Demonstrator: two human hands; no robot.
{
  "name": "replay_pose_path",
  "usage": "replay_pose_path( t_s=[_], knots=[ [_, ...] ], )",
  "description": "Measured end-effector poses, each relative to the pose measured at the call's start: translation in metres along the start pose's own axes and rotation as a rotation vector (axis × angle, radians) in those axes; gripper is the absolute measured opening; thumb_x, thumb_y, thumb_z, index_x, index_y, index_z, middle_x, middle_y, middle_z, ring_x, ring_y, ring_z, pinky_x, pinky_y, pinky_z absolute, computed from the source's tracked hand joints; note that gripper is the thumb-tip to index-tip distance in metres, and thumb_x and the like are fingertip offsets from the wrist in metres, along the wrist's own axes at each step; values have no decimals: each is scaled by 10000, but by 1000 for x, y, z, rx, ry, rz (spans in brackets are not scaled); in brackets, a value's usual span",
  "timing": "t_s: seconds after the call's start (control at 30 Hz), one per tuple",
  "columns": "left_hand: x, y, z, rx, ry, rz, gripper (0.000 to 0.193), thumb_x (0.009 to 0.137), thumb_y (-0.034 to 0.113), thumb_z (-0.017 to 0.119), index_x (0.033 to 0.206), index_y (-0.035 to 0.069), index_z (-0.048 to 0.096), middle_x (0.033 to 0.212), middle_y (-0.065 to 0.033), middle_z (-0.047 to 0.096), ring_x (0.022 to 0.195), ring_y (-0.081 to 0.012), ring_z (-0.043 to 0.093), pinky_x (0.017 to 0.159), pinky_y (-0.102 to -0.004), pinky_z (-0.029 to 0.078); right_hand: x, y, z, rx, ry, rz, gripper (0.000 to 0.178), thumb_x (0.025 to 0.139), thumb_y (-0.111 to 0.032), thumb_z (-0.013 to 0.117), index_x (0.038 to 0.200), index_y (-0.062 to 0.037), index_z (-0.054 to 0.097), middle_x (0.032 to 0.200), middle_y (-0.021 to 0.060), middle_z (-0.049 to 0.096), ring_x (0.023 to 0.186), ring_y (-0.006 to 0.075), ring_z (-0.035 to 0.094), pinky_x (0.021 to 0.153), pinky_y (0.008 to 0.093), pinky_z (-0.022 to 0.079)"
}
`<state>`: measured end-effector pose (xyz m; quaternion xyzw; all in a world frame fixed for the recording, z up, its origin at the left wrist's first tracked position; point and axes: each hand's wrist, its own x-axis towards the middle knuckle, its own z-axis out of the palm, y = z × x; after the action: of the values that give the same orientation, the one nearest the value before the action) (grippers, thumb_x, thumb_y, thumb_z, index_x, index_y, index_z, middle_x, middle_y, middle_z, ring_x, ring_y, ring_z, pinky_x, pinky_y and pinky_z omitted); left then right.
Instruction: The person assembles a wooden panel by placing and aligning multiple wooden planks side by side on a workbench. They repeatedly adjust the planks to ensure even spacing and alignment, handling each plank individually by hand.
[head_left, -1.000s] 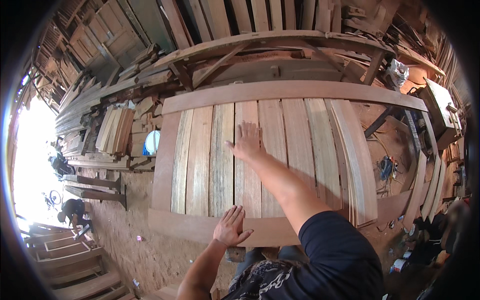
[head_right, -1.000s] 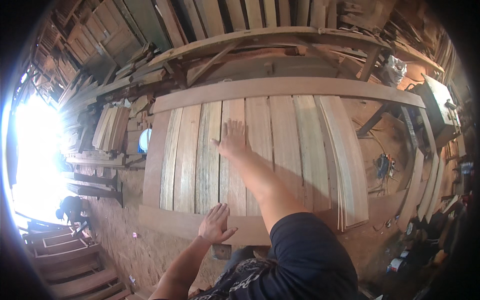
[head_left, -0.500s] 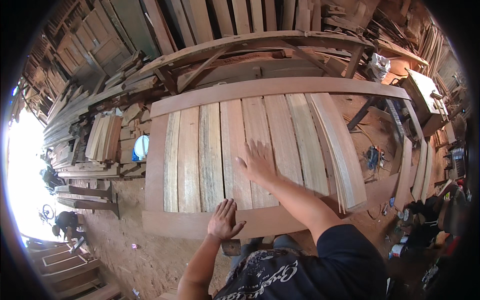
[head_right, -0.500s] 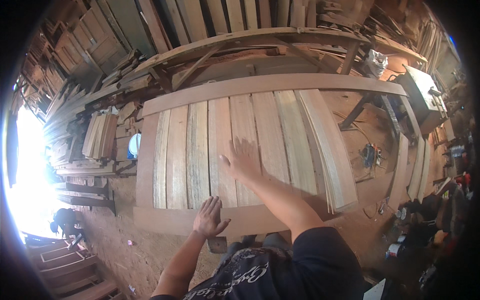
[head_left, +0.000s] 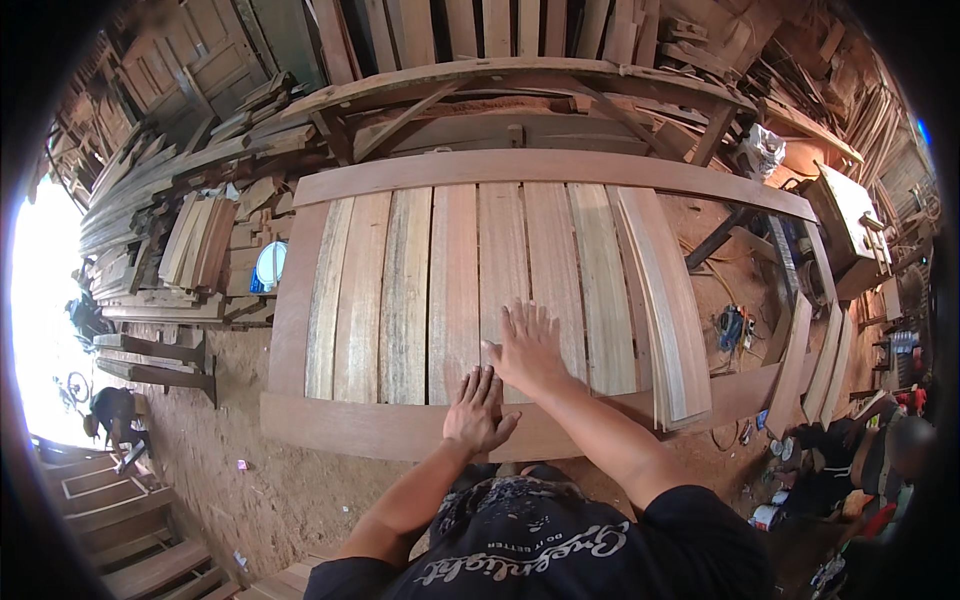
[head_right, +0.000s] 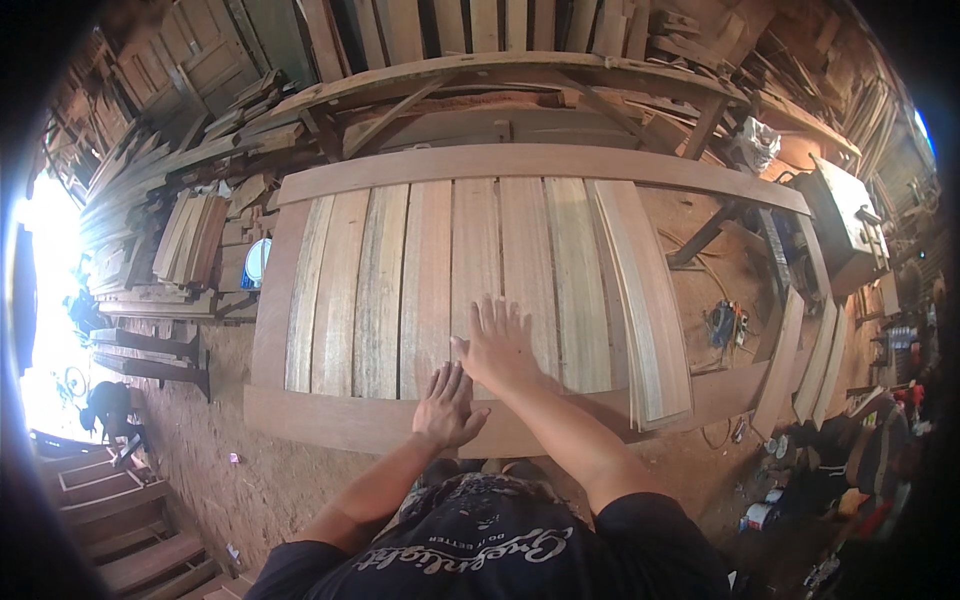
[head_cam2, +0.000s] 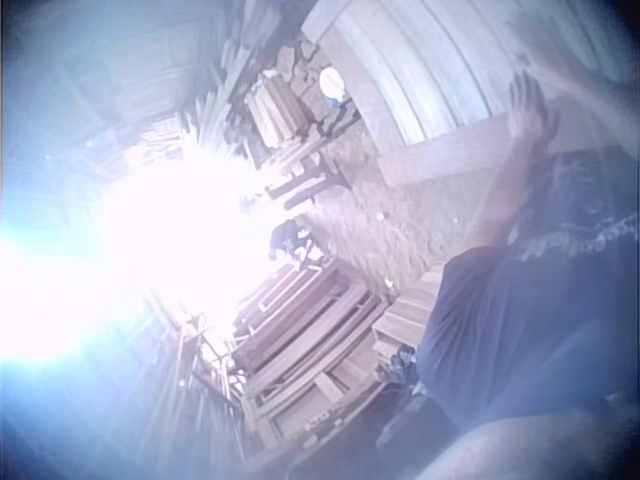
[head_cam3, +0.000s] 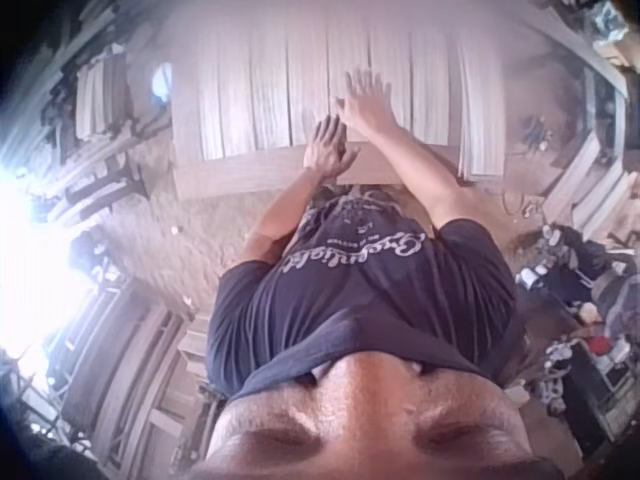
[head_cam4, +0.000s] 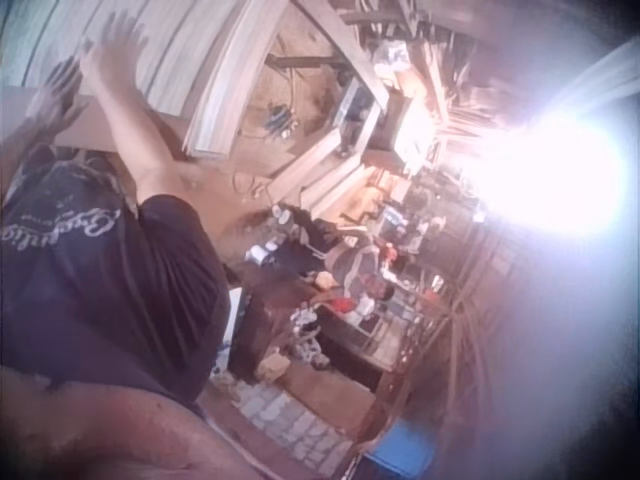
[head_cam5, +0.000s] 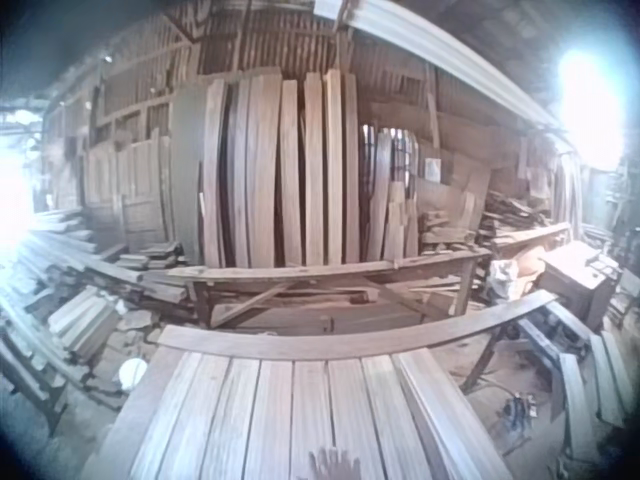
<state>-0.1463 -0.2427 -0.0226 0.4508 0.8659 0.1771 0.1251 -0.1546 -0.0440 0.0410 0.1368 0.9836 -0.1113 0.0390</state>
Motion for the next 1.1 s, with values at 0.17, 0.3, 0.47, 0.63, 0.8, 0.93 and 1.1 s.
replay_pose_path(
  t_s=[0.17, 0.3, 0.47, 0.63, 0.8, 0.93, 1.1],
  knots=[
    [4, 1, -1, 19, -15, 14, 1005, 1056, 626, 594, 1718, -85, 337, 1776, -378, 338, 1686, -539, 269, 1401, -579, 210, 35, 9, 44, 92, 215, -310, 791, 1156, -578, 502, 1734, -45, 420, 1844, 194, 314, 1699, 473, 264, 1354, 702, 228],
    [1, 0, 2, -13, 8, -1, 975, 1055, 636, 599, 1678, -91, 412, 1745, -386, 389, 1671, -551, 296, 1394, -595, 220, 39, 15, 49, -24, 18, -164, 818, 1174, -612, 424, 1743, -26, 395, 1846, 207, 300, 1716, 462, 224, 1384, 663, 177],
    [4, 3, -5, -23, -14, -16, 950, 1051, 650, 605, 1651, -74, 475, 1735, -373, 420, 1667, -546, 312, 1390, -608, 223, 62, -10, 43, 82, 194, -278, 882, 1173, -672, 354, 1765, -18, 350, 1843, 230, 304, 1718, 461, 224, 1363, 717, 171],
    [-4, 0, -1, 57, -31, -15, 950, 1058, 682, 599, 1672, -36, 495, 1761, -314, 432, 1677, -498, 335, 1391, -591, 235, 74, 2, 39, -44, -91, -159, 959, 1154, -754, 220, 1818, -61, 213, 1892, 203, 180, 1752, 445, 112, 1384, 713, 76],
    [6, 4, -5, 34, -36, -24, 934, 1056, 670, 609, 1657, -39, 518, 1751, -314, 450, 1680, -496, 333, 1393, -593, 228, 92, 4, 41, 59, 116, -239, 946, 1158, -738, 302, 1796, -40, 282, 1866, 186, 269, 1735, 426, 195, 1381, 692, 165],
    [3, 0, -2, -13, 18, 11, 921, 1028, 607, 664, 1615, -86, 512, 1715, -372, 451, 1644, -569, 348, 1373, -634, 246, 115, 14, 31, 106, 24, -162, 955, 1157, -745, 274, 1807, -46, 248, 1888, 193, 202, 1747, 438, 133, 1395, 689, 72],
    [7, 4, -4, 36, 2, 4, 924, 1039, 651, 641, 1615, -66, 550, 1726, -346, 461, 1659, -530, 354, 1381, -604, 245, 179, 88, -9, 96, 41, 23, 957, 1156, -749, 258, 1826, -69, 186, 1900, 193, 167, 1753, 453, 85, 1395, 694, 42]
  ],
)
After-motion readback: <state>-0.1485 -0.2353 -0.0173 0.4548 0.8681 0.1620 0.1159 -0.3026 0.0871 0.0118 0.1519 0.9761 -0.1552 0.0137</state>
